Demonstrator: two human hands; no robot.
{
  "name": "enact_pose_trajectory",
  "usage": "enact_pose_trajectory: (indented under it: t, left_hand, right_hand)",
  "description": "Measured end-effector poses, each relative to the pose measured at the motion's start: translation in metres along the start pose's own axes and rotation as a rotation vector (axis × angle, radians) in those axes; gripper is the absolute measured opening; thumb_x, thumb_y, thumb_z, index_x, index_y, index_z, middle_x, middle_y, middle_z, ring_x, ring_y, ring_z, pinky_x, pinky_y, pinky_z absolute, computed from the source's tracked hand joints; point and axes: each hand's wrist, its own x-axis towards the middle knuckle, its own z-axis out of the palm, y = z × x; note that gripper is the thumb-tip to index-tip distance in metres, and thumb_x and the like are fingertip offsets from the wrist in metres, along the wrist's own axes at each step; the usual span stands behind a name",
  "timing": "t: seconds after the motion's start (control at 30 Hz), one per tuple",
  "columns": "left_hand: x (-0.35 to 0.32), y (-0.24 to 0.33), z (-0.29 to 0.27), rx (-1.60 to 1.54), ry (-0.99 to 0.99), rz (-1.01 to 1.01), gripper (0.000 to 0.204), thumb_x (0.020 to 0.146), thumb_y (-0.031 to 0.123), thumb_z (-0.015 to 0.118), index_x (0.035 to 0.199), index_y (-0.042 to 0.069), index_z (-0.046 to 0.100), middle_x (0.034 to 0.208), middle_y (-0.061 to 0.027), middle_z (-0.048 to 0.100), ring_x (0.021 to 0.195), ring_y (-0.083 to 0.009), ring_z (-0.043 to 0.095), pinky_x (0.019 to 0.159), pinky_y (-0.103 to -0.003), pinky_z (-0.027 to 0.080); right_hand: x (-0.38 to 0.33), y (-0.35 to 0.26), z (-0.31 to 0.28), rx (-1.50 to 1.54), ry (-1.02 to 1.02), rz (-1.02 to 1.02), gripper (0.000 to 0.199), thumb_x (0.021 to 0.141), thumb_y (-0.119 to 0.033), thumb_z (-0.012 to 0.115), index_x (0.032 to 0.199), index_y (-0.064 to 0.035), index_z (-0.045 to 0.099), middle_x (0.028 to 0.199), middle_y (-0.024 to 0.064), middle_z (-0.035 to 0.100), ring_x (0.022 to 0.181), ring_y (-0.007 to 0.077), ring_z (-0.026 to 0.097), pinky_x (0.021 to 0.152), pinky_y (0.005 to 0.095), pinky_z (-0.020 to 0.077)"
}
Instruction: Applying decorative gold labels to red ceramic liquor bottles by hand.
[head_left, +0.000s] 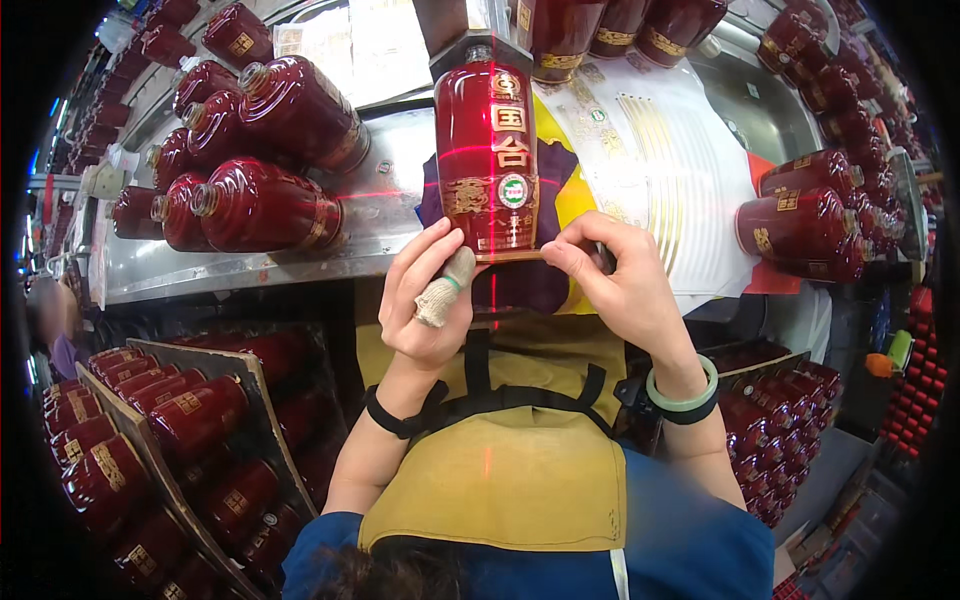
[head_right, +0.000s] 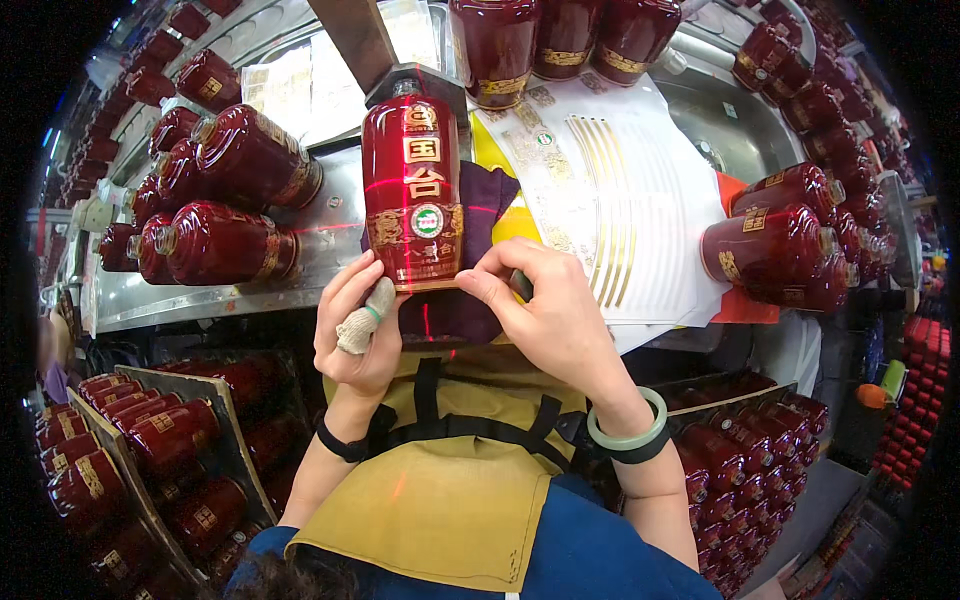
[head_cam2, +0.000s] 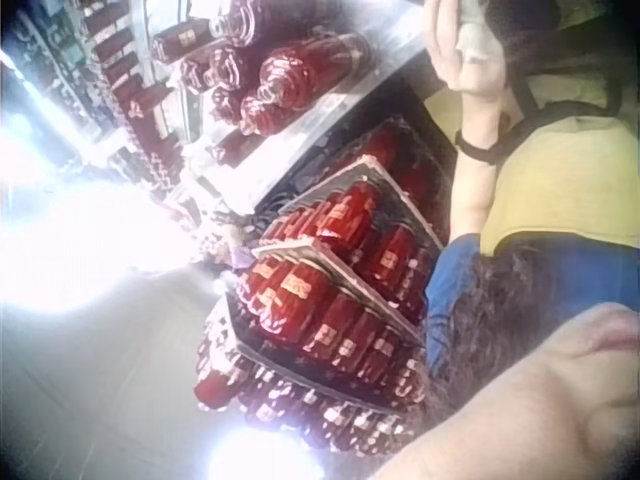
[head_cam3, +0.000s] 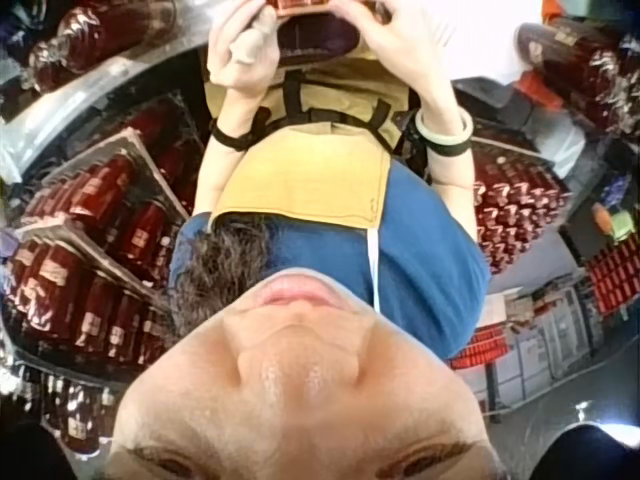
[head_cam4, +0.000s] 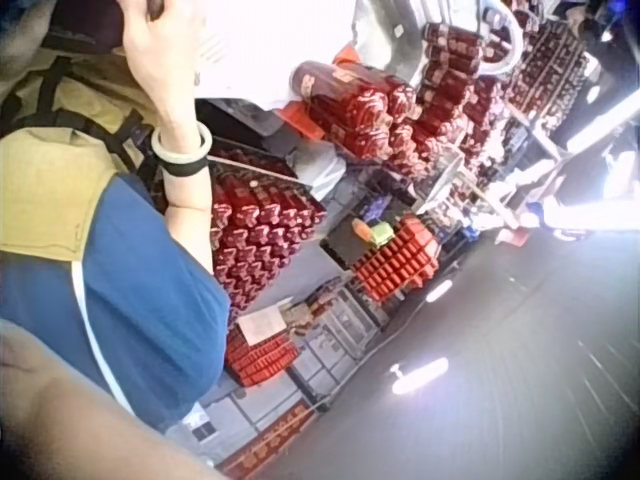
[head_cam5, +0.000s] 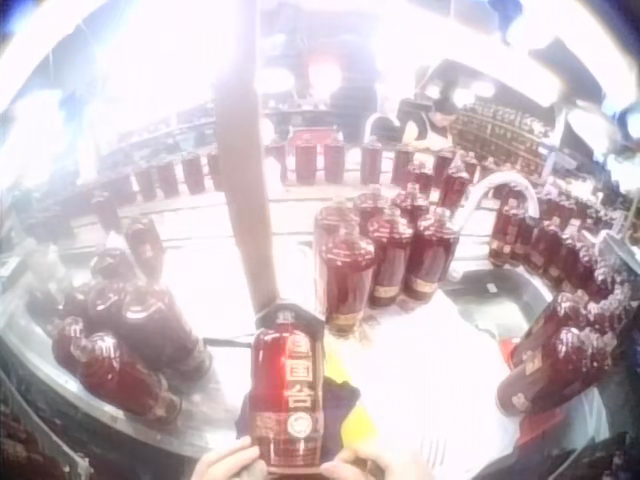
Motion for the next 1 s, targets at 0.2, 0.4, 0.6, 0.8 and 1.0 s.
enact_pose_trajectory:
  t: [0.2,0.4,0.6,0.8,1.0]
  left_hand:
    - [-0.002,0.001,-0.002,0.023,-0.036,0.023,0.037,0.08,-0.011,0.079,0.116,-0.008,0.069,0.114,-0.0169,0.074,0.104,-0.0329,0.072,0.092,-0.039,0.06]
    - [0.004,0.009,0.001,0.122,-0.027,0.123,0.038,0.079,-0.008,0.082,0.116,-0.007,0.07,0.117,-0.0147,0.073,0.107,-0.0321,0.069,0.091,-0.039,0.059]
    - [0.008,0.014,0.003,-0.016,-0.014,-0.064,0.027,0.077,-0.007,0.084,0.102,0.001,0.076,0.113,-0.0112,0.074,0.1,-0.0312,0.071,0.081,-0.038,0.062]
    - [-0.004,-0.002,0.0,-0.025,0.014,-0.063,0.027,0.077,-0.011,0.081,0.102,-0.007,0.072,0.107,-0.0129,0.075,0.102,-0.033,0.073,0.083,-0.039,0.062]
    - [0.0,0.003,-0.004,0.109,-0.052,0.116,0.034,0.08,-0.012,0.078,0.113,-0.007,0.07,0.115,-0.0159,0.073,0.106,-0.0339,0.07,0.093,-0.04,0.059]
  right_hand:
    - [-0.001,0.002,-0.002,-0.015,0.018,-0.004,0.023,0.092,-0.018,0.077,0.085,0.0026,0.069,0.074,0.012,0.065,0.065,0.0216,0.056,0.062,0.0356,0.0428]
    - [0.0,0.004,-0.001,-0.037,0.024,0.008,0.023,0.091,-0.018,0.078,0.085,0.0022,0.069,0.074,0.0112,0.065,0.064,0.0209,0.055,0.062,0.0351,0.0427]
    - [0.002,0.007,0.002,-0.044,0.039,-0.009,0.022,0.091,-0.018,0.078,0.085,0.0019,0.069,0.074,0.0112,0.065,0.064,0.0209,0.054,0.062,0.0348,0.0429]
    - [0.002,0.0,0.003,-0.007,-0.013,-0.017,0.022,0.091,-0.018,0.078,0.086,0.002,0.07,0.076,0.0111,0.065,0.065,0.0206,0.056,0.063,0.0342,0.0437]
    - [0.001,0.003,0.0,-0.032,0.011,0.014,0.022,0.091,-0.018,0.078,0.087,0.0023,0.07,0.078,0.0113,0.067,0.066,0.0211,0.057,0.063,0.0344,0.0441]
